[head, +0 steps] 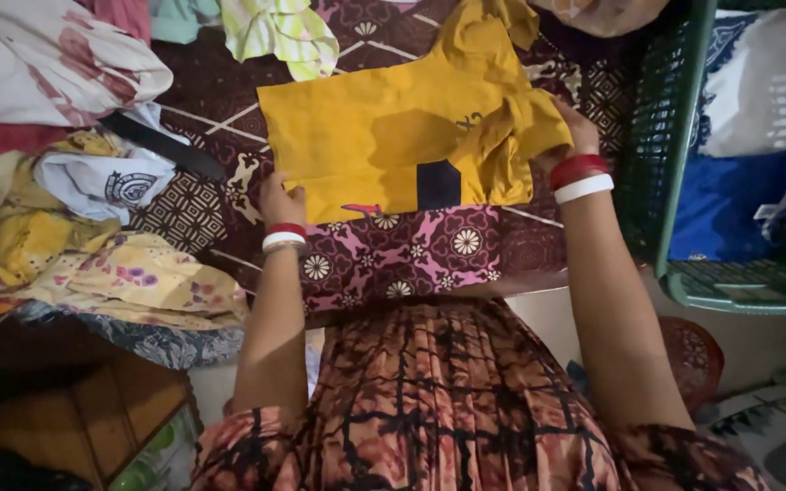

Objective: The recorder folds various pieces of clothing and places them into a green laundry basket.

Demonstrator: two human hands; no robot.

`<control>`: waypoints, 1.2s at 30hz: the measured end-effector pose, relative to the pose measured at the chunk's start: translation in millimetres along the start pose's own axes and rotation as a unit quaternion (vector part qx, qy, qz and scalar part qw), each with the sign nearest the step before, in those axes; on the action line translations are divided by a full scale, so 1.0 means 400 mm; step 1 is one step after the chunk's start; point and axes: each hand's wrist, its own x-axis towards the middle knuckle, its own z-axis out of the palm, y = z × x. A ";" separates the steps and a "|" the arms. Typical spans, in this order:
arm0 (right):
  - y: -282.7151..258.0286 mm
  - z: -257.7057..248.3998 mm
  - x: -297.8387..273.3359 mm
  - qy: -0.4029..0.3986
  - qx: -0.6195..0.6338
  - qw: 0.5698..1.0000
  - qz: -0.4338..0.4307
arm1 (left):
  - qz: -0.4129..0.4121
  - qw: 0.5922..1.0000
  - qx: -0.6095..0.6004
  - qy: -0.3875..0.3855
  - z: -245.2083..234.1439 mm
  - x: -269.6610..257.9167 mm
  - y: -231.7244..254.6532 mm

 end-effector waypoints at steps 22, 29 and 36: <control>0.380 -0.293 -0.084 0.021 -0.271 0.962 0.005 | -0.005 0.933 -0.320 -0.168 0.017 -0.034 0.498; 0.441 -0.450 0.002 0.028 0.070 0.997 -0.011 | 0.002 0.971 -0.181 -0.158 -0.065 -0.068 0.317; 0.472 -0.509 0.021 0.215 0.004 0.977 -0.002 | -0.354 0.846 -0.377 -0.130 0.085 -0.079 0.126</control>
